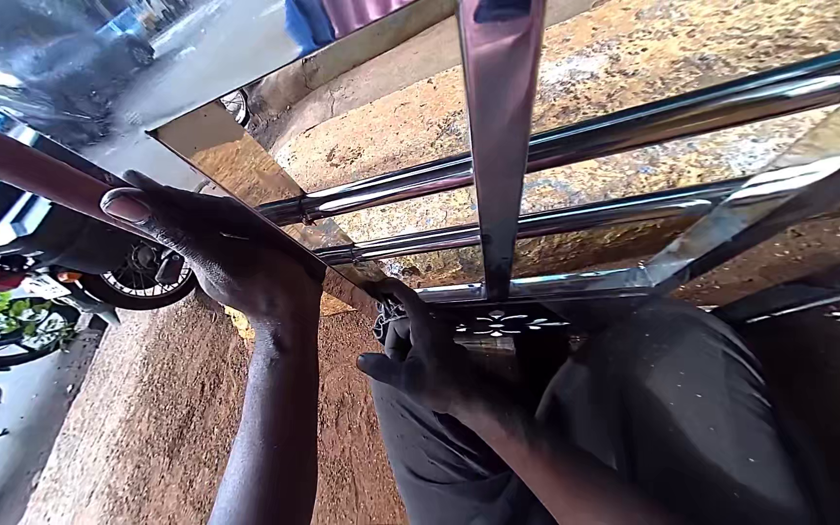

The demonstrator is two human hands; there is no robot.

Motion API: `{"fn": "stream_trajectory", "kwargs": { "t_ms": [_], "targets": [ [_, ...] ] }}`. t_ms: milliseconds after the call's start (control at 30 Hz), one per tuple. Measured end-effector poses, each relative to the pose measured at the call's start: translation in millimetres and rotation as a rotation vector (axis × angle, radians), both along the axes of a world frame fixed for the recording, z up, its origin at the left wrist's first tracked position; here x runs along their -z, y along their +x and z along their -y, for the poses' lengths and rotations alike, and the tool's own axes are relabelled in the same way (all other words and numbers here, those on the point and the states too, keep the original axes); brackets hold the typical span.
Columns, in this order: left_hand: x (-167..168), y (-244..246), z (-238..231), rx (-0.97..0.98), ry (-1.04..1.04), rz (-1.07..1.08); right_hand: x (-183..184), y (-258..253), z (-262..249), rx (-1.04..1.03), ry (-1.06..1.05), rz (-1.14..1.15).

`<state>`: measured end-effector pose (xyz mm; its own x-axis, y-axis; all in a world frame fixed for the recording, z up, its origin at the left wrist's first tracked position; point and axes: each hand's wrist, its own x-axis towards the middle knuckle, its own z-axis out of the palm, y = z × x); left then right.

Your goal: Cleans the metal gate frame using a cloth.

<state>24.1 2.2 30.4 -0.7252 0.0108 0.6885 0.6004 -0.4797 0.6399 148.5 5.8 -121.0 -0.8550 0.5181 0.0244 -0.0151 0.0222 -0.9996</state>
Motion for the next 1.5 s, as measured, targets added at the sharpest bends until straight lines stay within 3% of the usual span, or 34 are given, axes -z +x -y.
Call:
{"fn": "stream_trajectory", "kwargs": {
  "t_ms": [400,633,833,1033,1100,1167,1267,1400,1500],
  "targets": [
    [-1.1,0.0,1.6,0.009,-0.015,-0.028,-0.6,3.6,7.3,-0.038,-0.016,0.073],
    [-0.7,0.3,-0.9,0.006,-0.001,-0.025,-3.1,-2.2,6.7,0.05,0.01,0.035],
    [-1.9,3.6,-1.7,-0.008,0.018,-0.032,4.3,14.7,26.9,-0.104,0.209,0.24],
    [-0.2,-2.2,1.0,0.01,0.021,-0.061,21.0,9.2,32.7,0.39,0.393,-0.139],
    [-1.4,-0.6,1.2,0.039,0.017,-0.072,28.2,14.5,19.1,0.423,0.465,-0.022],
    [-3.0,2.0,-1.2,0.027,0.06,-0.054,35.6,26.3,9.0,0.288,0.526,0.261],
    [-0.5,0.3,1.9,0.055,0.046,-0.076,77.7,34.4,2.9,0.239,0.686,0.442],
    [-3.1,2.8,-1.5,0.077,0.062,-0.044,73.0,33.1,-16.1,-0.213,0.454,0.985],
    [1.8,-5.3,1.8,0.104,0.024,-0.016,66.4,32.5,-26.3,-0.287,0.422,1.107]
  ]
}}
